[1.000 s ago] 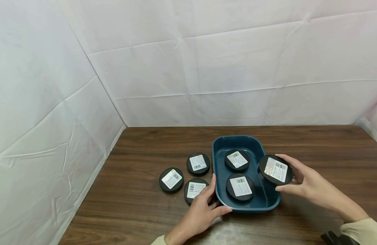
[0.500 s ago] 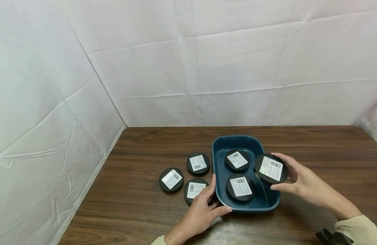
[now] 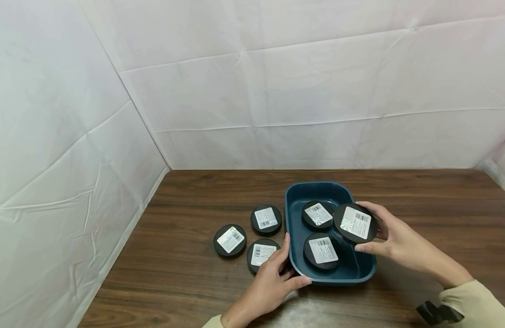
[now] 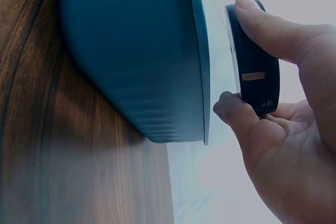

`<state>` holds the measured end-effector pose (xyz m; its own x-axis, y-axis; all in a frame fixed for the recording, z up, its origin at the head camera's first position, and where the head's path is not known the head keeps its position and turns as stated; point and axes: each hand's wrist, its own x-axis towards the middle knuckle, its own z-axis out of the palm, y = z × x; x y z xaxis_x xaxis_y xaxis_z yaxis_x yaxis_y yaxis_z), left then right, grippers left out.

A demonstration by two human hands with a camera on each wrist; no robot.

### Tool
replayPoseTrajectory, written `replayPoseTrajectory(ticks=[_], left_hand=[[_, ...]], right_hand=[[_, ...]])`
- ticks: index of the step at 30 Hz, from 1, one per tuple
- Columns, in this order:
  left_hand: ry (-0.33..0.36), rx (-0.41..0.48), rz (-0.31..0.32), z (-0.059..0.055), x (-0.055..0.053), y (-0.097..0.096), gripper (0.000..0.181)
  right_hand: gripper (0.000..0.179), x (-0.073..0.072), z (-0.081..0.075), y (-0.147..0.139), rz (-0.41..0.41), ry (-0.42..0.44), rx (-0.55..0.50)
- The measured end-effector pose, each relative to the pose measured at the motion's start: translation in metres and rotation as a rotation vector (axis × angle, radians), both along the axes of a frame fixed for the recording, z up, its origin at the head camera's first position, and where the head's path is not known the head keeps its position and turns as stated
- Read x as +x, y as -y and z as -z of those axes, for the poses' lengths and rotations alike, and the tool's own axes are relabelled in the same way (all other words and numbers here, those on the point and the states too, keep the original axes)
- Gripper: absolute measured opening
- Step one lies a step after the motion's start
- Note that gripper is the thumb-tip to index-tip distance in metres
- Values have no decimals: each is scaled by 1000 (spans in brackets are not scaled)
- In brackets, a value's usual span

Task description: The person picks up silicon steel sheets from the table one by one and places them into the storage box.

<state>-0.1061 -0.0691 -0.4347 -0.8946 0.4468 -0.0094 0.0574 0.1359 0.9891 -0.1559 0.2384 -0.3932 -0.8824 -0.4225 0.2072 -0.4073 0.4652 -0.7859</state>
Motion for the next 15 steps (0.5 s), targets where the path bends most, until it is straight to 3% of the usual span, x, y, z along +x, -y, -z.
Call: replayPoseTrajectory(ticks=[15], left_hand=[[-3,-3,-2,-1,0,0,96]], right_hand=[[97,-7,-9,7,47,51,105]])
